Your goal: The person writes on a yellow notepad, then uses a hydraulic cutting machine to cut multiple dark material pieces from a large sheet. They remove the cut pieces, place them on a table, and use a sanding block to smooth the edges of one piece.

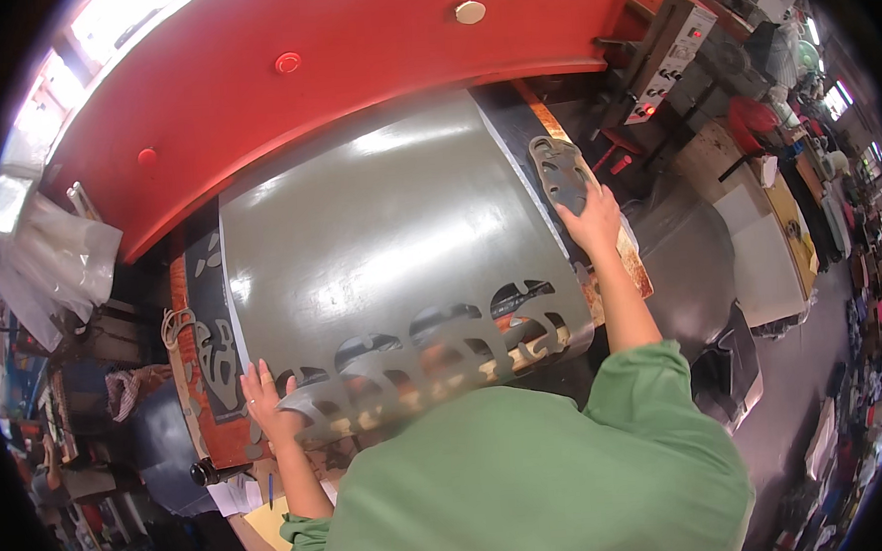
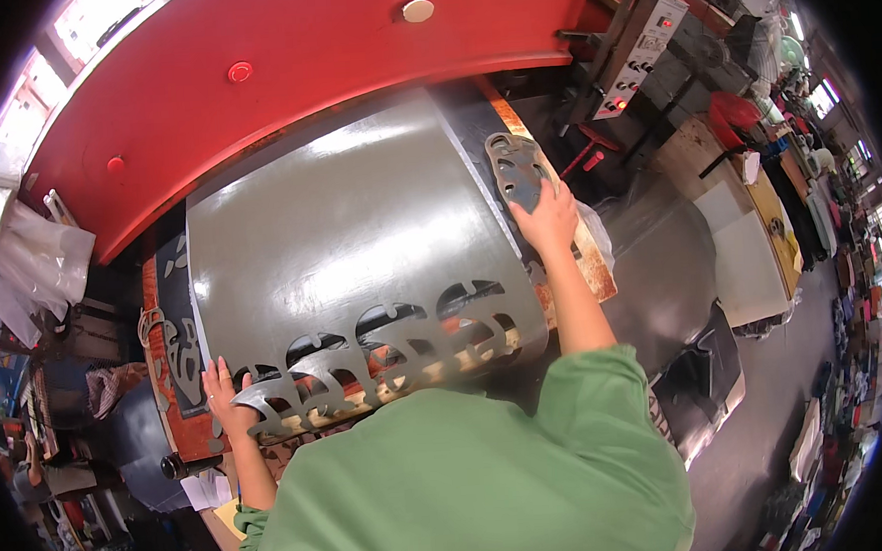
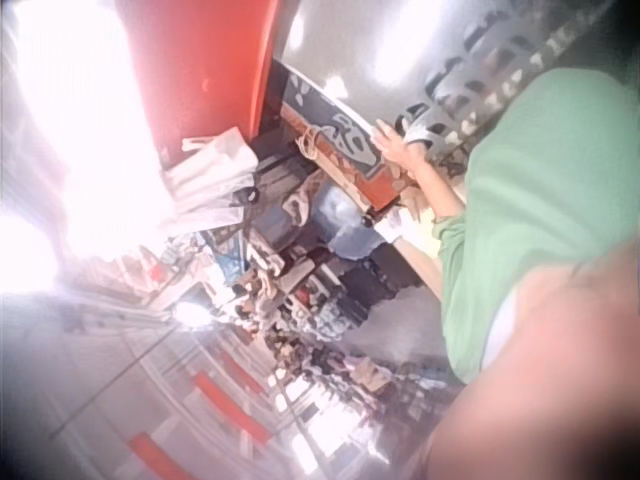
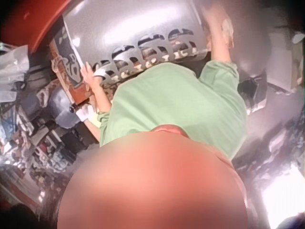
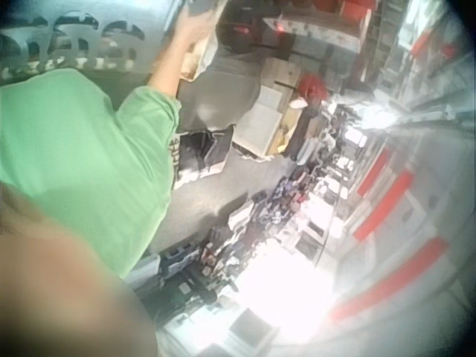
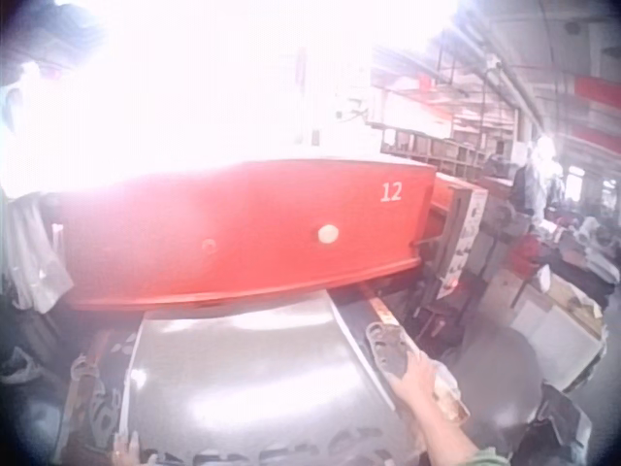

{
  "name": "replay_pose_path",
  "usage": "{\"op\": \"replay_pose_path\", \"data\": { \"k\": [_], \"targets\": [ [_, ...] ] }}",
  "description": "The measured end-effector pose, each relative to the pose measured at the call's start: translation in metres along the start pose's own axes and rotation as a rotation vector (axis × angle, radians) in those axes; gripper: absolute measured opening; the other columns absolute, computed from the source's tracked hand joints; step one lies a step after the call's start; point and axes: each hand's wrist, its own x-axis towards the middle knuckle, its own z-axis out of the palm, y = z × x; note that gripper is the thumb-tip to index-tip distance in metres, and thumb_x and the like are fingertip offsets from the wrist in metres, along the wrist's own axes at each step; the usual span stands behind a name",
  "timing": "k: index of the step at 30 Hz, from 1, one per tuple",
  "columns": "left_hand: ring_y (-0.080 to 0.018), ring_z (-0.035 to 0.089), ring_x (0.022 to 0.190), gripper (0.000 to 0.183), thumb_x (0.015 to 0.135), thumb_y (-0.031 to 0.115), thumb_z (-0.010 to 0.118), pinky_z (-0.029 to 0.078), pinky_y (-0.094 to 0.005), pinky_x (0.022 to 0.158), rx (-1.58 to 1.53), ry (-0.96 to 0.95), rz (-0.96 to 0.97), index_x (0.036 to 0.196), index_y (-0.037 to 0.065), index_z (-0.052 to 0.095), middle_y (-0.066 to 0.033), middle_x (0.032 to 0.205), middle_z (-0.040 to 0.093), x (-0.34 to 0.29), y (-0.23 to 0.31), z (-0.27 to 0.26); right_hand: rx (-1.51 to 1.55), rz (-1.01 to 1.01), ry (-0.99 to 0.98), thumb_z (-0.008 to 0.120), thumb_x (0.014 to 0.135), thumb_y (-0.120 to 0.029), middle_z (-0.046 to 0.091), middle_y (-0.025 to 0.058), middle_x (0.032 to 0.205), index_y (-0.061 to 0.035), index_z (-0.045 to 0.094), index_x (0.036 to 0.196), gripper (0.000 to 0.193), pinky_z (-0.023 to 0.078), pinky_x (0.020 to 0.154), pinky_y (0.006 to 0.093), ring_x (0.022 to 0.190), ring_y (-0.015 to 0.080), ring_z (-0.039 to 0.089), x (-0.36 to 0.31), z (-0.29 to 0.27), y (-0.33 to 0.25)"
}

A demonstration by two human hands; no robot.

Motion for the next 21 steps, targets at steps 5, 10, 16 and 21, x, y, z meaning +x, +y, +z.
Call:
{"op": "replay_pose_path", "data": {
  "k": [5, 10, 16, 21],
  "targets": [
    [-0.0402, 0.035, 0.141, 0.069, 0.083, 0.025, 0.073, 0.034, -0.0497, 0.112, -0.061, -0.053, -0.028, 0.144, 0.009, 0.048, -0.0160, 0.151, 0.042, 0.002, 0.004, 0.000, -0.177, 0.088, -0.349, 0.069, 0.074, -0.061, 0.021, 0.0168, 0.162, -0.0334, 0.029, 0.155, 0.095, 0.031, 0.110, 0.0605, 0.144, 0.0460, 0.027, 0.049, 0.017, -0.033],
    [-0.0389, 0.033, 0.142, 0.071, 0.083, 0.026, 0.072, 0.030, -0.0492, 0.114, 0.000, -0.085, -0.060, 0.146, 0.009, 0.045, -0.0148, 0.152, 0.041, -0.003, 0.005, -0.003, -0.153, 0.072, -0.305, 0.074, 0.067, -0.055, 0.030, 0.0133, 0.160, -0.0336, 0.034, 0.153, 0.097, 0.037, 0.106, 0.0588, 0.138, 0.0416, 0.040, 0.061, 0.031, -0.021],
    [-0.0363, 0.031, 0.144, 0.073, 0.083, 0.026, 0.071, 0.029, -0.0490, 0.114, 0.012, -0.132, -0.121, 0.148, 0.010, 0.043, -0.0132, 0.154, 0.040, 0.001, 0.011, -0.005, 1.078, 0.259, -0.525, 0.073, 0.080, -0.025, 0.067, 0.0136, 0.120, 0.0000, 0.053, 0.138, 0.066, 0.052, 0.088, 0.0315, 0.108, 0.0164, 0.065, 0.110, 0.003, 0.021],
    [-0.0359, 0.032, 0.144, 0.071, 0.083, 0.026, 0.071, 0.029, -0.0493, 0.114, -0.008, -0.114, -0.112, 0.148, 0.010, 0.044, -0.0126, 0.154, 0.040, 0.000, 0.010, -0.003, 2.216, 0.456, -0.940, 0.058, 0.083, -0.055, 0.051, 0.0218, 0.137, -0.0109, 0.048, 0.141, 0.074, 0.049, 0.088, 0.0594, 0.118, 0.0484, 0.052, 0.066, -0.025, 0.028]
  ]
}}
